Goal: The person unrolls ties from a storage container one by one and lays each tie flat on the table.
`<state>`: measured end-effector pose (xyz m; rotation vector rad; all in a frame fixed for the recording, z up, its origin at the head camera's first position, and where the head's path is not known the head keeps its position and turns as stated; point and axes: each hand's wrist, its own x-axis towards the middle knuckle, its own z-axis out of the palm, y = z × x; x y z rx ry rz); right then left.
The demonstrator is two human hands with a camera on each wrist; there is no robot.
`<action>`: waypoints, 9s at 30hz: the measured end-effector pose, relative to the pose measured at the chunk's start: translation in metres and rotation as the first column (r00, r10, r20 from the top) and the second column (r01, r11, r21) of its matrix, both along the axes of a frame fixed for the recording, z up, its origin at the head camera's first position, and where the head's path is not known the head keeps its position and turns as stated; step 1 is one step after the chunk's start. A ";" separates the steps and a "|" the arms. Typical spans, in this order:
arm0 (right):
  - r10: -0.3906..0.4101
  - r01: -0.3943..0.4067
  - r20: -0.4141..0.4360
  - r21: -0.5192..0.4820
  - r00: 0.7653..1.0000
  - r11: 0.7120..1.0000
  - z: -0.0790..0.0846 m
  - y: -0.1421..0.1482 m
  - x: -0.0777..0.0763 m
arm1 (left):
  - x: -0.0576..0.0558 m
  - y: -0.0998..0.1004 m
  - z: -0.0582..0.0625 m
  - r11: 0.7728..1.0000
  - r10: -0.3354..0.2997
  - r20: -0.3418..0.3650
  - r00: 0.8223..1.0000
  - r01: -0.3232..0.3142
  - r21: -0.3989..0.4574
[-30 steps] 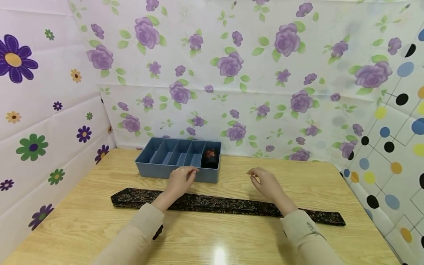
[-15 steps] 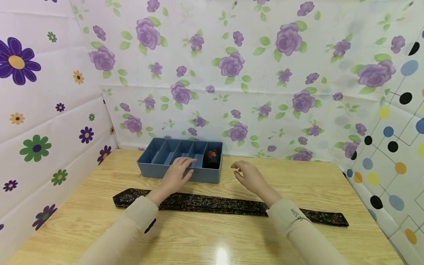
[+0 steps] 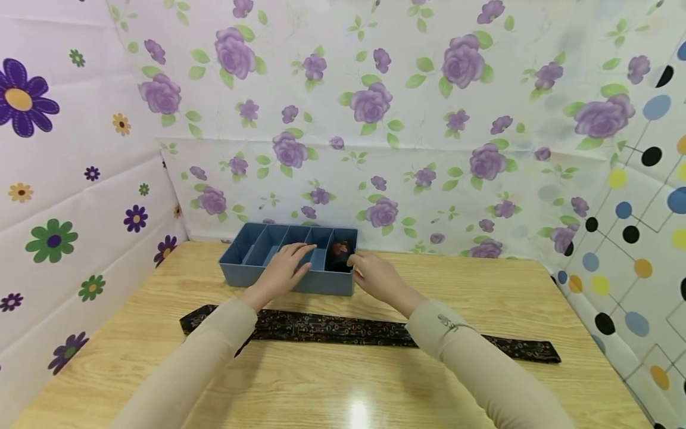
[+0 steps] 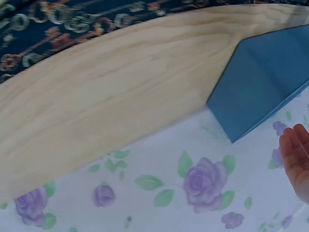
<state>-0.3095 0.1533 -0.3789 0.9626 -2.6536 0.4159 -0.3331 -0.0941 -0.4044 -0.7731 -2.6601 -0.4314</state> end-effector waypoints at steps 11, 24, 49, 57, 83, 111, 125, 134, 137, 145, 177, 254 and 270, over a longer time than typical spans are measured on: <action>-0.055 0.055 -0.004 0.008 0.999 0.998 -0.001 -0.024 -0.025 | -0.012 -0.005 -0.011 0.988 0.152 0.165 0.974 -0.147 -0.038; -0.129 0.135 -0.092 0.072 0.987 0.988 -0.026 -0.053 -0.043 | -0.017 -0.006 -0.028 0.981 0.192 0.129 0.973 -0.188 -0.042; -0.178 0.100 0.159 0.405 0.971 0.909 -0.016 -0.057 -0.058 | -0.014 -0.001 -0.032 0.966 0.256 0.119 0.959 -0.250 -0.062; -0.158 0.105 0.175 0.278 0.972 0.955 -0.021 -0.055 -0.067 | -0.013 -0.001 -0.031 0.970 0.242 0.095 0.966 -0.242 -0.005; -0.113 0.073 0.142 0.258 0.983 0.963 -0.023 -0.050 -0.075 | -0.015 -0.001 -0.032 0.968 0.252 0.065 0.966 -0.252 -0.002; 0.074 -0.085 0.086 0.137 0.994 0.987 -0.014 -0.033 -0.082 | -0.012 -0.001 -0.027 0.961 0.278 0.112 0.954 -0.275 -0.039; 0.092 -0.109 0.164 0.094 0.982 0.990 -0.003 -0.025 -0.074 | -0.019 -0.002 -0.038 0.966 0.260 0.108 0.960 -0.260 -0.010; 0.101 -0.108 0.157 0.033 0.982 0.994 0.005 -0.019 -0.068 | -0.026 -0.005 -0.050 0.966 0.258 0.054 0.965 -0.258 0.001; 0.096 -0.099 0.153 0.009 0.983 0.995 0.010 -0.017 -0.067 | -0.020 -0.002 -0.039 0.965 0.261 0.096 0.961 -0.262 0.000; 0.110 -0.109 0.128 -0.015 0.986 0.994 0.018 -0.015 -0.063 | -0.014 0.000 -0.028 0.960 0.280 0.089 0.956 -0.279 -0.020; 0.096 -0.092 0.017 -0.162 0.995 0.983 0.033 0.012 -0.014 | -0.013 0.005 -0.031 0.965 0.261 0.096 0.961 -0.259 -0.036; 0.117 -0.052 0.258 -0.244 0.959 0.968 -0.053 0.018 0.131 | 0.128 0.043 -0.019 0.946 -0.323 0.407 0.855 0.272 0.178; 0.103 -0.089 0.294 -0.060 0.950 0.994 -0.042 0.024 0.131 | 0.130 0.043 -0.022 0.938 -0.348 0.475 0.809 0.306 0.165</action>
